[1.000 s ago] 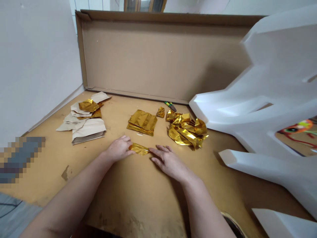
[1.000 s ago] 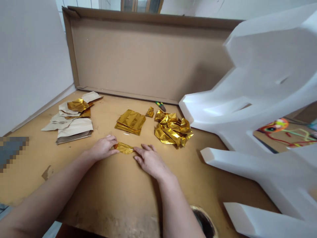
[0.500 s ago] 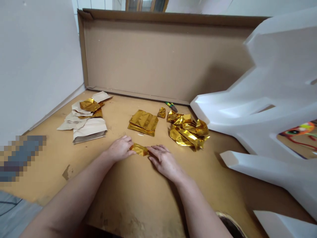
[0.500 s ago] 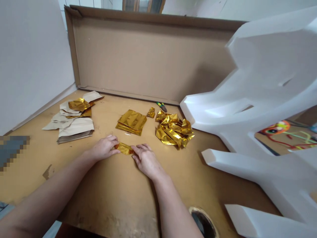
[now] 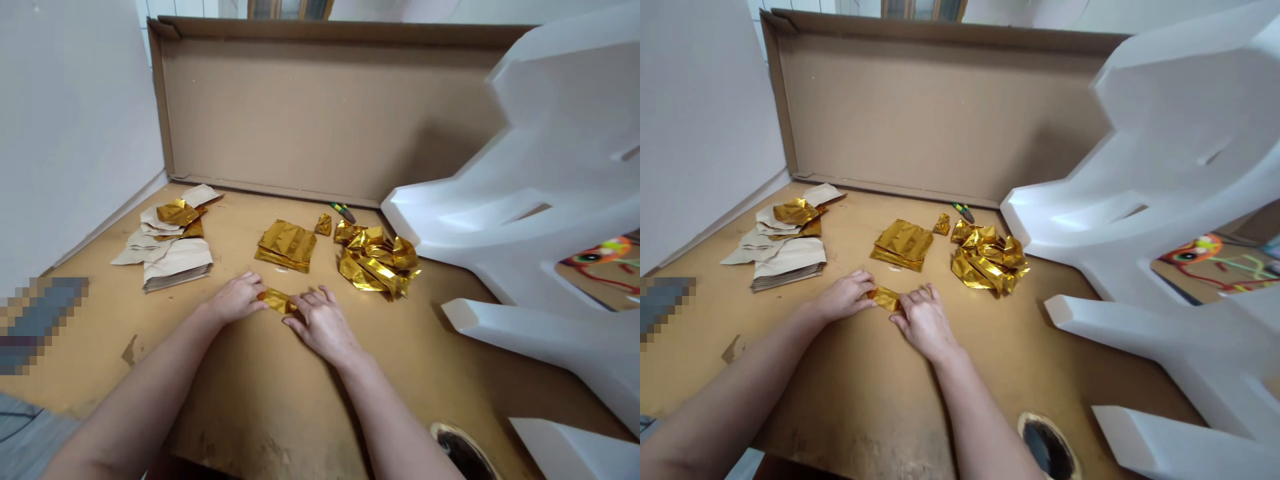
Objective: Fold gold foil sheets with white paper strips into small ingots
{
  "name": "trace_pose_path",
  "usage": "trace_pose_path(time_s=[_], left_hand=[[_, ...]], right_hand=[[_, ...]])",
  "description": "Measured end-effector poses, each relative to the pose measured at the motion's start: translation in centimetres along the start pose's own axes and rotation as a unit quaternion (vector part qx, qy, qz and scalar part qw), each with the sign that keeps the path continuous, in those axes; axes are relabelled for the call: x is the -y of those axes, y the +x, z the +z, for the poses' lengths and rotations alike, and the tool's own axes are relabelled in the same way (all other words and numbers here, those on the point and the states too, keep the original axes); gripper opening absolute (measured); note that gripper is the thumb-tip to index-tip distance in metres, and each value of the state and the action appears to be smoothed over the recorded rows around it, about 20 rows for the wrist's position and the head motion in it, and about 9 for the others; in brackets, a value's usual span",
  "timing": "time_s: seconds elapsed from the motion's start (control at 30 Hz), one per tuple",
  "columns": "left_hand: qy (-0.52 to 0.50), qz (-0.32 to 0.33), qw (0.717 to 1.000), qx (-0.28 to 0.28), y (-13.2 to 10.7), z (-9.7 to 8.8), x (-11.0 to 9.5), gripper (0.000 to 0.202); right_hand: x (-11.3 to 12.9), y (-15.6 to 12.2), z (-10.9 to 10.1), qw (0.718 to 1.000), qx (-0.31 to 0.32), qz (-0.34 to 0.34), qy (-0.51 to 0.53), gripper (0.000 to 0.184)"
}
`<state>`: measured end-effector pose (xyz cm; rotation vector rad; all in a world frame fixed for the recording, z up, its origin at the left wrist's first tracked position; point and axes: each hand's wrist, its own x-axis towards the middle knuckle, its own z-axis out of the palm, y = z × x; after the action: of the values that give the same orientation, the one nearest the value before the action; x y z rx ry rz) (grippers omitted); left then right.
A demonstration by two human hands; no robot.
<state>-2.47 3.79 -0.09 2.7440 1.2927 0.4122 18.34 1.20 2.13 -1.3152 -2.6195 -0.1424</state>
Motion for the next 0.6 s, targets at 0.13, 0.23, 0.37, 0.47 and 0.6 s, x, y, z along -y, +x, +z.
trace_pose_path(time_s=[0.13, 0.23, 0.37, 0.47, 0.6], left_hand=[[0.034, 0.014, 0.999, -0.007, 0.0, 0.4, -0.1, 0.023], [0.042, 0.018, 0.999, -0.018, 0.1, 0.7, -0.1, 0.026], [0.014, 0.012, 1.0, -0.023, 0.1, 0.7, 0.1, 0.028], [-0.032, 0.01, 0.999, -0.033, 0.1, 0.7, 0.3, 0.02], [-0.09, -0.07, 0.992, -0.059, 0.4, 1.3, 0.4, 0.015]], right_hand=[[0.7, 0.2, 0.5, 0.999, -0.011, 0.01, -0.033, 0.019], [0.8, 0.2, 1.0, 0.999, -0.02, 0.013, -0.046, 0.021], [0.4, 0.3, 1.8, 0.998, -0.045, 0.026, -0.031, 0.019], [-0.3, 0.4, 2.6, 0.995, -0.073, 0.06, 0.025, 0.022], [-1.5, 0.8, 3.6, 0.983, -0.092, 0.117, 0.107, 0.022]])
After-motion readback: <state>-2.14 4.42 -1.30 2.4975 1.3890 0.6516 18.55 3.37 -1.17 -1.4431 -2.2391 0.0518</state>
